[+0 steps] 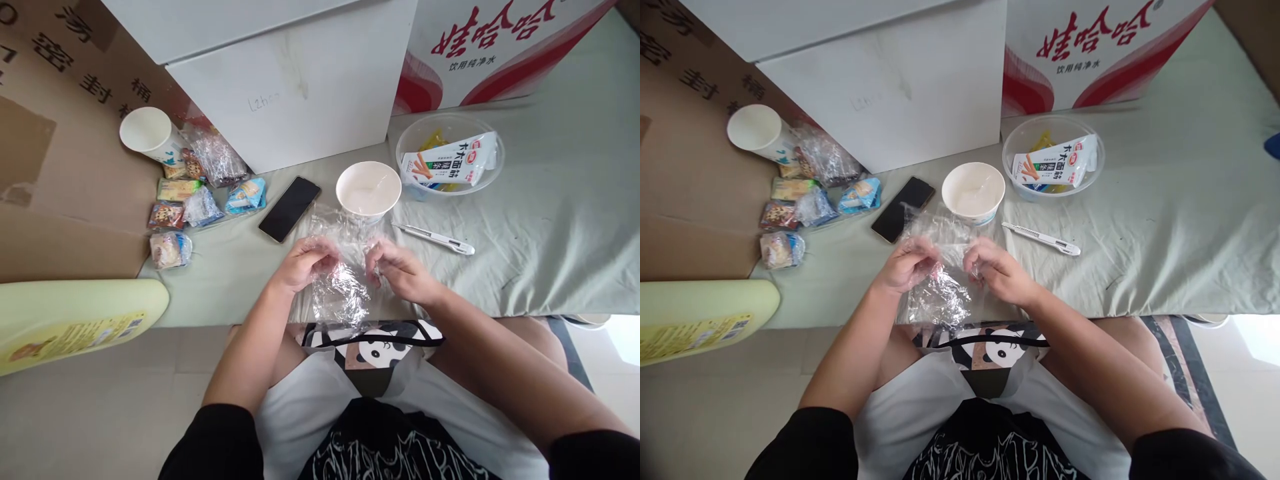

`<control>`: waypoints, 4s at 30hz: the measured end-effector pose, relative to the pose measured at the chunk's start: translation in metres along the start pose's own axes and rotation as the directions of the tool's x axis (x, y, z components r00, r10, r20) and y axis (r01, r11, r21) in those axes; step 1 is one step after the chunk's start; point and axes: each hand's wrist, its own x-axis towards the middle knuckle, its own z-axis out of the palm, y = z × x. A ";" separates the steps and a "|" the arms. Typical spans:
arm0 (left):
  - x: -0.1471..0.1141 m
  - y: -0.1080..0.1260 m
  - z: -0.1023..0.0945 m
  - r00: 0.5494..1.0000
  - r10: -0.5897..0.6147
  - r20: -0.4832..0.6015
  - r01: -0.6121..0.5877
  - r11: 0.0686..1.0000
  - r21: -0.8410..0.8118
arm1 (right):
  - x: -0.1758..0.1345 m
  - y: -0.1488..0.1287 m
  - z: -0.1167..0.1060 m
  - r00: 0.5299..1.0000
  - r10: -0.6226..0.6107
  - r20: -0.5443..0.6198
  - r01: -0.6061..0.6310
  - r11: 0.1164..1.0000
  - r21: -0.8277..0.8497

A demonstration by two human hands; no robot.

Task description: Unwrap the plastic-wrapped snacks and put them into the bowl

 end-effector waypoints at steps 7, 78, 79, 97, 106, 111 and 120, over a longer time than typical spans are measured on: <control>-0.002 0.005 -0.003 0.985 0.169 0.021 -0.162 0.900 0.405 | 0.004 -0.005 -0.003 0.938 0.212 -0.276 -0.205 0.977 0.053; -0.003 -0.020 0.011 0.800 0.592 -0.103 -0.259 0.495 0.830 | 0.007 -0.002 0.002 0.964 -0.055 -0.261 -0.087 0.859 -0.505; -0.005 -0.023 0.018 0.852 0.523 -0.025 -0.285 0.504 0.815 | 0.007 0.000 0.005 0.974 -0.084 -0.209 -0.031 0.869 -0.494; -0.008 -0.040 0.001 0.719 0.643 -0.262 -0.193 0.548 0.814 | 0.001 0.008 0.007 0.979 -0.201 -0.043 0.156 0.862 -0.481; 0.026 0.038 0.023 0.448 0.879 0.165 -0.199 -0.082 0.977 | 0.008 -0.001 -0.009 0.986 -0.146 -0.078 0.079 0.828 -0.555; 0.092 0.076 0.072 0.865 0.502 0.022 0.097 -0.211 0.973 | 0.017 0.000 -0.004 0.999 -0.050 -0.001 0.040 0.806 -0.591; 0.137 0.104 0.107 0.951 -0.306 0.039 -0.064 -0.073 0.995 | 0.025 -0.004 -0.011 0.998 0.047 0.044 -0.007 0.759 -0.651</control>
